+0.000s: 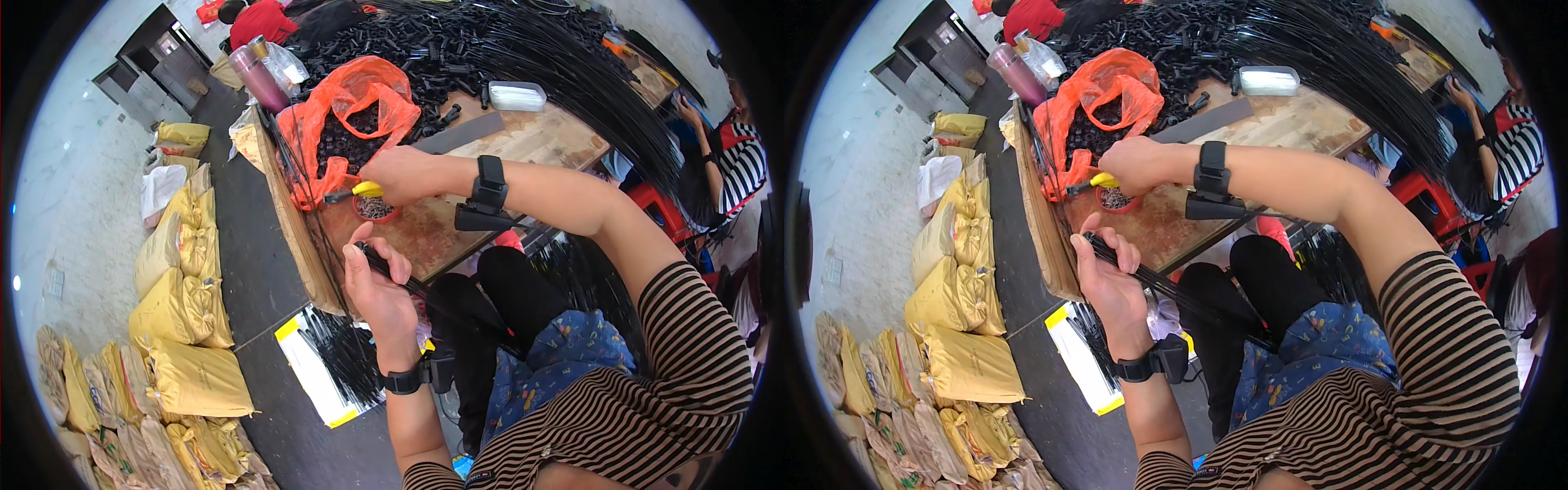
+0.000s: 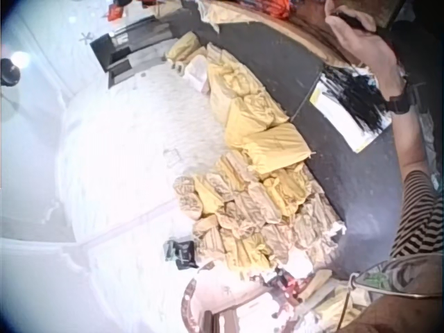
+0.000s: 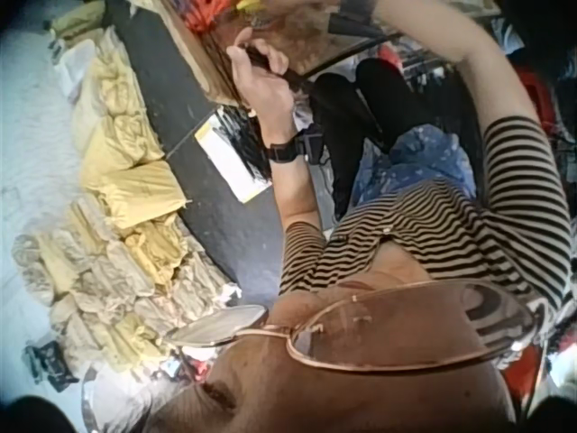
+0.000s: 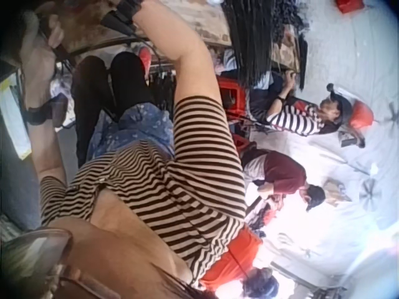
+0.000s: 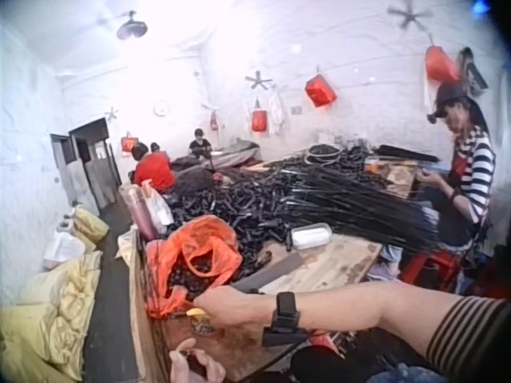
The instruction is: The recorder is assembling umbrella frames by attaching wire components using pliers.
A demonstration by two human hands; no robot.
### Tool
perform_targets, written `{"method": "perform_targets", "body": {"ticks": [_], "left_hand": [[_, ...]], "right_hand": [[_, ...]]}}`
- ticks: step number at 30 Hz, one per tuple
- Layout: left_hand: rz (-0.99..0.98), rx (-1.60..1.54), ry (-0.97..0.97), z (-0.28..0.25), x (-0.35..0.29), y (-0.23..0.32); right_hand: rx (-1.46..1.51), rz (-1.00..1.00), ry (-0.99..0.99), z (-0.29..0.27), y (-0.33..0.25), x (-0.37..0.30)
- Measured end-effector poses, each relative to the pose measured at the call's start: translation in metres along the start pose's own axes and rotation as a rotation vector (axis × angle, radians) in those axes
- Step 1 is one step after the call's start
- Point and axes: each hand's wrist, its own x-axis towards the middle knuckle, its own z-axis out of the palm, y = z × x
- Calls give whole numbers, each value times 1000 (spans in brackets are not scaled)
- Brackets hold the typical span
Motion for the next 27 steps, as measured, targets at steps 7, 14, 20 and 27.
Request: {"method": "perform_targets", "body": {"ticks": [7,14,20,27], "left_hand": [[-2,-8,-14,4,1,-2],[-15,-8,-15,8,2,-4],[9,12,-13,15,2,-7],[92,193,56,30,3,-12]], "right_hand": [[794,190,-47,-6,15,-5],[1279,106,-169,-5,25,-30],[1452,-7,-159,-15,3,-66],[1146,58,108,-17,-3,-84]]}}
